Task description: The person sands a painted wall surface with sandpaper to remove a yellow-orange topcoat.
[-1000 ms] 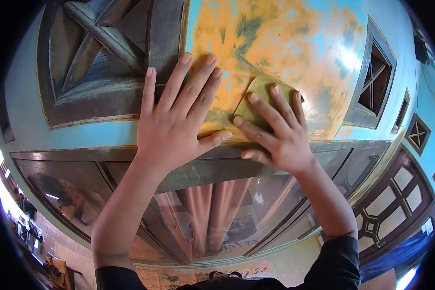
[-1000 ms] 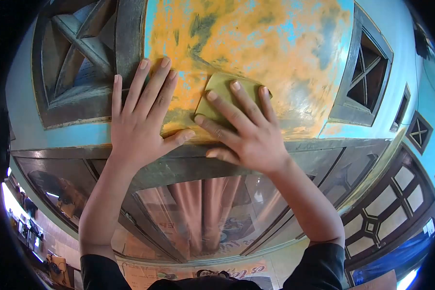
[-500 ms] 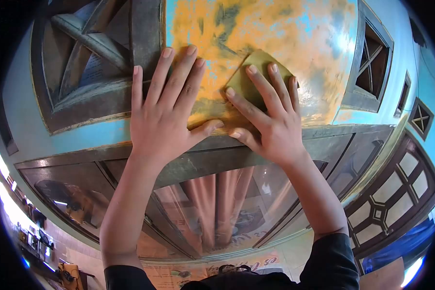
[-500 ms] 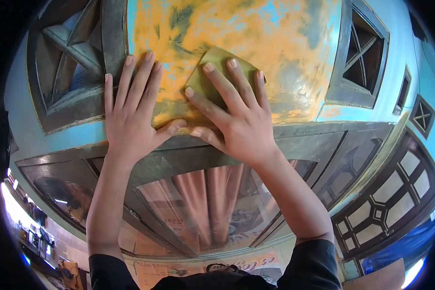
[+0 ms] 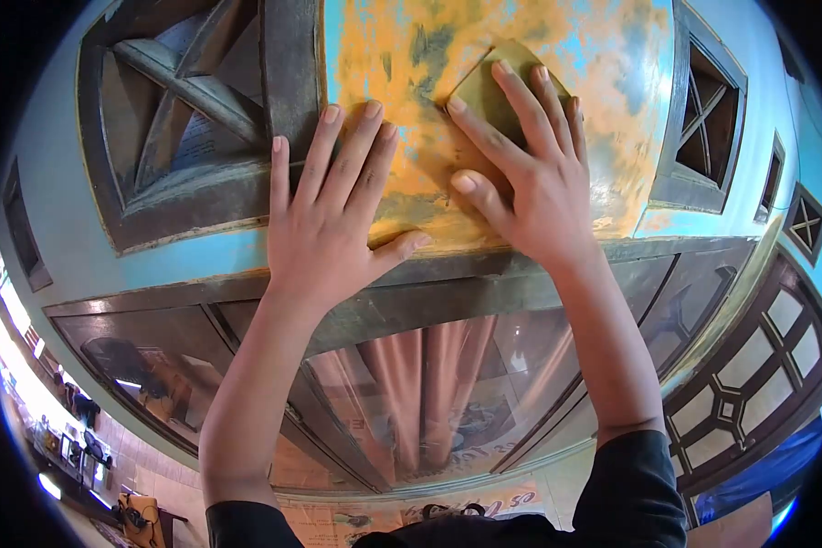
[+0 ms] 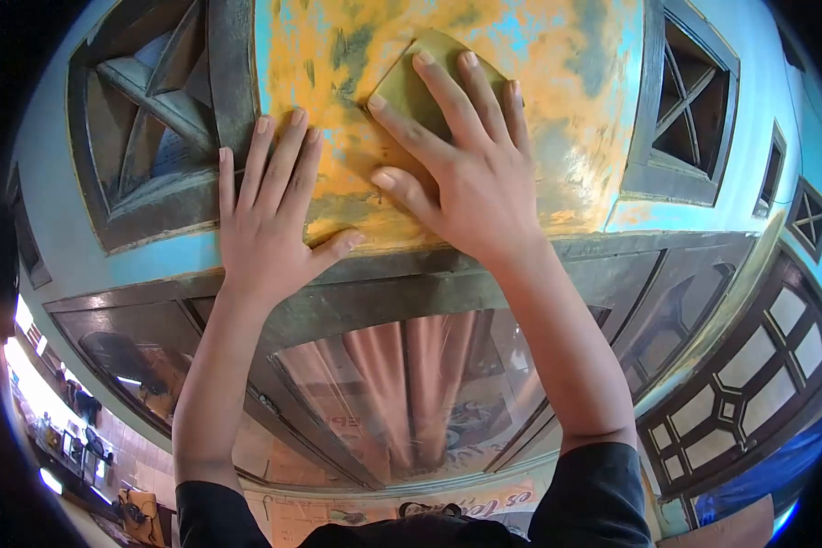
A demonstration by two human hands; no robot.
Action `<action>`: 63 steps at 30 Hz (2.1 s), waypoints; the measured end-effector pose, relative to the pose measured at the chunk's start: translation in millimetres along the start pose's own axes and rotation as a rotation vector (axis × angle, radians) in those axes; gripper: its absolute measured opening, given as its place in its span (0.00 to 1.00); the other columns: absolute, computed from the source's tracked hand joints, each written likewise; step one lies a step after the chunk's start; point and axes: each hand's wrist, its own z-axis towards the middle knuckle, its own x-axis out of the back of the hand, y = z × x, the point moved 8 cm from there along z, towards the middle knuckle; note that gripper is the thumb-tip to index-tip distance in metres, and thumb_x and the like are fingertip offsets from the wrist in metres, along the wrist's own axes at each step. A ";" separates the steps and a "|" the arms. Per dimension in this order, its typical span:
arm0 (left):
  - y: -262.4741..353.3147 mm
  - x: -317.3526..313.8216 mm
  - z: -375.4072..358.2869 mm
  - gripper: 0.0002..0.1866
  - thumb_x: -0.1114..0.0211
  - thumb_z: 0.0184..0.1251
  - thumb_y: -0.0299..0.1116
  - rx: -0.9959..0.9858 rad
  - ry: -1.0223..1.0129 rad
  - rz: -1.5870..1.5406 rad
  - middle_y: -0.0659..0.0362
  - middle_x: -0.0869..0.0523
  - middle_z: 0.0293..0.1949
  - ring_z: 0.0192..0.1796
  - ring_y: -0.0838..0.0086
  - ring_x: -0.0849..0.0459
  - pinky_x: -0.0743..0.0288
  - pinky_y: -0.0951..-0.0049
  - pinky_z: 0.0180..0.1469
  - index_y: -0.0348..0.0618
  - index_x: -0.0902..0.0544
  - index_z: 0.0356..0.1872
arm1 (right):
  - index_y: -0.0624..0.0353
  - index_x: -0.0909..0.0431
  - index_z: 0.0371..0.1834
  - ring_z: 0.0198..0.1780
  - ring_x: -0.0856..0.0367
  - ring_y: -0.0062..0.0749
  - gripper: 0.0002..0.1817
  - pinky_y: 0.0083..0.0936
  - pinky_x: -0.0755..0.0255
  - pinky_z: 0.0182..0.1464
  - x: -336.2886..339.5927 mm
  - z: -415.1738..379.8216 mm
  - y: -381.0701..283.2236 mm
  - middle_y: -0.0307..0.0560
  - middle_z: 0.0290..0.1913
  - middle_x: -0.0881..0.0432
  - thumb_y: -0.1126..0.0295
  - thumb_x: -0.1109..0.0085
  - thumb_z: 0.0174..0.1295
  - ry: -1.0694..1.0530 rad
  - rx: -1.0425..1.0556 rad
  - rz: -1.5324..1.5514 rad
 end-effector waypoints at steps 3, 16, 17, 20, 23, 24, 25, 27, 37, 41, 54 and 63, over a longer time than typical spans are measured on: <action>-0.4 1.6 0.3 0.50 0.44 0.63 0.71 0.003 -0.009 -0.022 0.56 0.38 0.80 0.83 0.57 0.45 0.60 0.41 0.80 0.42 0.34 0.77 | 0.30 0.20 0.66 0.79 0.41 0.57 0.32 0.64 0.49 0.76 -1.6 -9.6 -14.8 0.46 0.78 0.36 0.33 0.44 0.61 -0.045 0.006 0.049; -2.8 0.5 -1.1 0.50 0.42 0.62 0.71 0.010 -0.012 -0.049 0.57 0.40 0.81 0.83 0.57 0.46 0.59 0.39 0.79 0.45 0.35 0.78 | 0.33 0.20 0.67 0.79 0.41 0.54 0.25 0.62 0.49 0.76 -4.4 -20.7 -33.7 0.45 0.78 0.36 0.45 0.42 0.67 -0.190 0.104 0.122; -2.6 0.8 -0.9 0.51 0.40 0.60 0.71 0.013 -0.013 -0.054 0.58 0.41 0.81 0.83 0.57 0.46 0.59 0.39 0.79 0.46 0.35 0.78 | 0.36 0.19 0.65 0.78 0.37 0.49 0.22 0.59 0.47 0.77 -2.5 -27.7 -39.5 0.43 0.76 0.32 0.52 0.41 0.68 -0.218 0.164 0.183; -3.0 0.3 -1.0 0.51 0.39 0.60 0.70 0.020 -0.023 -0.075 0.58 0.41 0.81 0.83 0.58 0.46 0.59 0.39 0.79 0.46 0.35 0.78 | 0.39 0.18 0.61 0.76 0.32 0.44 0.20 0.53 0.43 0.76 -2.5 -37.9 -22.9 0.41 0.72 0.26 0.58 0.39 0.66 -0.184 0.249 0.190; -2.5 0.3 -1.6 0.51 0.40 0.60 0.71 0.016 -0.022 -0.053 0.58 0.41 0.81 0.83 0.58 0.47 0.59 0.40 0.80 0.46 0.35 0.78 | 0.41 0.14 0.53 0.70 0.25 0.37 0.18 0.46 0.36 0.73 11.9 -41.6 -15.7 0.36 0.64 0.19 0.65 0.35 0.57 -0.063 0.299 0.137; -2.5 0.3 -1.3 0.51 0.40 0.60 0.71 0.016 -0.023 -0.049 0.58 0.41 0.81 0.83 0.58 0.47 0.59 0.40 0.80 0.46 0.35 0.78 | 0.41 0.14 0.51 0.68 0.24 0.36 0.17 0.44 0.34 0.71 16.2 -44.0 -12.5 0.35 0.62 0.18 0.65 0.34 0.56 -0.035 0.332 0.107; -2.5 0.5 -1.4 0.51 0.40 0.60 0.71 0.017 -0.025 -0.044 0.58 0.41 0.81 0.83 0.58 0.47 0.59 0.41 0.80 0.46 0.35 0.78 | 0.40 0.13 0.49 0.67 0.23 0.34 0.16 0.43 0.33 0.69 20.8 -45.2 -7.3 0.34 0.61 0.18 0.64 0.33 0.55 -0.004 0.315 0.080; -1.7 1.3 -1.4 0.50 0.42 0.62 0.71 0.012 -0.017 -0.037 0.58 0.40 0.81 0.83 0.58 0.47 0.60 0.41 0.80 0.45 0.34 0.77 | 0.39 0.13 0.46 0.63 0.22 0.32 0.14 0.41 0.31 0.65 31.1 -48.6 2.9 0.32 0.58 0.17 0.64 0.33 0.54 0.057 0.277 0.022; 86.1 25.3 -7.6 0.37 0.44 0.71 0.64 -0.320 0.237 -0.434 0.48 0.28 0.74 0.79 0.49 0.38 0.46 0.45 0.78 0.49 0.26 0.72 | 0.37 0.14 0.48 0.70 0.25 0.35 0.14 0.46 0.38 0.73 29.1 -41.3 33.4 0.31 0.60 0.17 0.63 0.35 0.57 -0.031 0.252 0.126; 130.3 22.1 27.6 0.39 0.43 0.69 0.63 -0.343 0.113 -0.529 0.47 0.33 0.76 0.78 0.49 0.37 0.40 0.48 0.77 0.49 0.29 0.74 | 0.44 0.15 0.48 0.71 0.26 0.40 0.15 0.50 0.39 0.76 27.0 -41.5 44.1 0.35 0.60 0.17 0.64 0.36 0.57 -0.063 0.210 0.215; 0.6 19.4 138.8 0.52 0.53 0.65 0.78 -0.042 0.111 0.135 0.52 0.45 0.82 0.83 0.50 0.52 0.59 0.41 0.80 0.49 0.38 0.79 | 0.56 0.21 0.59 0.72 0.30 0.63 0.26 0.56 0.39 0.73 30.5 -50.6 83.7 0.61 0.71 0.28 0.71 0.38 0.53 0.191 0.032 0.432; 25.1 16.5 130.0 0.54 0.48 0.59 0.80 -0.173 0.100 0.053 0.49 0.42 0.80 0.81 0.46 0.48 0.56 0.43 0.80 0.52 0.35 0.78 | 0.52 0.21 0.59 0.73 0.32 0.62 0.27 0.58 0.38 0.73 32.7 -52.3 88.8 0.58 0.71 0.28 0.66 0.34 0.52 0.221 -0.052 0.452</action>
